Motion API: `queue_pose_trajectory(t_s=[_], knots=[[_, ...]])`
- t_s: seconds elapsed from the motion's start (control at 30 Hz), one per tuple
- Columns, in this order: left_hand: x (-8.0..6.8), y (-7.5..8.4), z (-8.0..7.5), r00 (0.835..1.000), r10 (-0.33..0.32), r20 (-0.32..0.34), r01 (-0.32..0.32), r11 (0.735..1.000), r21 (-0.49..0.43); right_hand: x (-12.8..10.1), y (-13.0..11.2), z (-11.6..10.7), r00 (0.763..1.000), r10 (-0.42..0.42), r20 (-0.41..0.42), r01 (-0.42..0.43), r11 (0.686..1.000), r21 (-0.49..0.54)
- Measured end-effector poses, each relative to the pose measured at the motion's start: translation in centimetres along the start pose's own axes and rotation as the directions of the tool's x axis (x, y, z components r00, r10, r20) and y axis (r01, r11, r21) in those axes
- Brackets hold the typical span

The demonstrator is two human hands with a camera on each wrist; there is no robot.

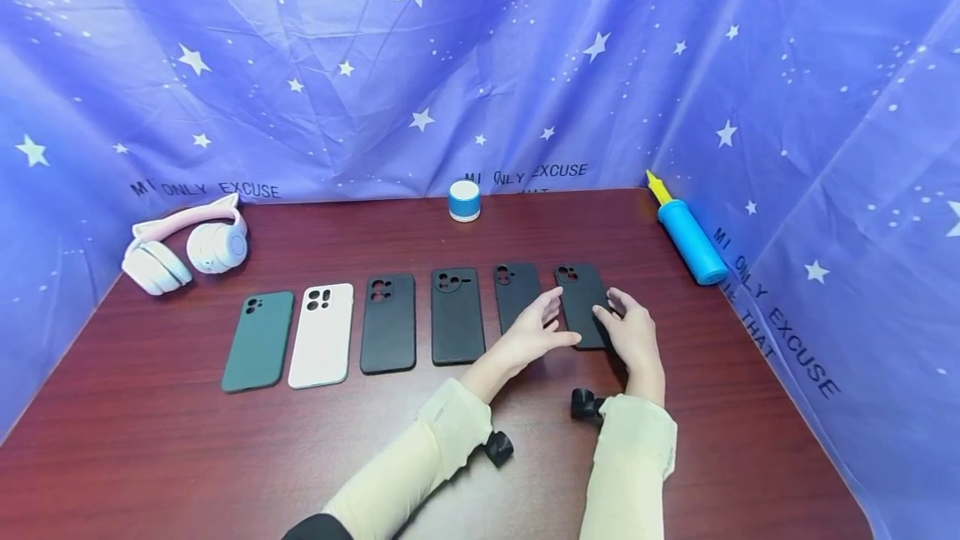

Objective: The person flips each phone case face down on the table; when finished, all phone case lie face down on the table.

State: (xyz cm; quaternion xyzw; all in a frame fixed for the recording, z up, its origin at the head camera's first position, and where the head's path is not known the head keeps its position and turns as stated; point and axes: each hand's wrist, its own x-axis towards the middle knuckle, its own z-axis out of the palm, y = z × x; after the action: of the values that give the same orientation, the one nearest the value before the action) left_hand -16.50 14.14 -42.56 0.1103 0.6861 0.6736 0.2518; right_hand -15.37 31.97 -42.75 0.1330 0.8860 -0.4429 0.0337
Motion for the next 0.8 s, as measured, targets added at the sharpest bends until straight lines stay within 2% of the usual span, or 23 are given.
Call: queue_pose_trajectory(t_s=[0.17, 0.33, 0.5, 0.63, 0.8], knots=[[-0.7, 1.1, -1.9, 0.999, 0.037, 0.014, -0.037, 0.999, 0.019, 0.2, 0.1, -0.2, 1.0, -0.003, 0.004, 0.003, 1.0, -0.002], [-1.7, 2.1, -5.1, 0.996, 0.081, 0.021, -0.082, 0.994, 0.07, 0.2, 0.4, -0.6, 1.0, -0.008, 0.009, 0.008, 1.0, -0.003], [-3.3, 2.2, -9.6, 0.989, 0.147, 0.008, -0.147, 0.981, 0.124, 0.2, 0.9, -0.9, 1.0, -0.011, 0.011, 0.011, 1.0, 0.001], [-5.0, 2.1, -13.5, 0.985, 0.174, -0.019, -0.168, 0.971, 0.17, 0.1, 1.3, -1.3, 1.0, -0.008, 0.006, 0.008, 1.0, -0.007], [-7.4, 1.9, -18.0, 0.974, 0.219, -0.054, -0.197, 0.944, 0.266, 0.0, 1.5, -1.7, 1.0, -0.003, 0.01, 0.004, 1.0, -0.011]])
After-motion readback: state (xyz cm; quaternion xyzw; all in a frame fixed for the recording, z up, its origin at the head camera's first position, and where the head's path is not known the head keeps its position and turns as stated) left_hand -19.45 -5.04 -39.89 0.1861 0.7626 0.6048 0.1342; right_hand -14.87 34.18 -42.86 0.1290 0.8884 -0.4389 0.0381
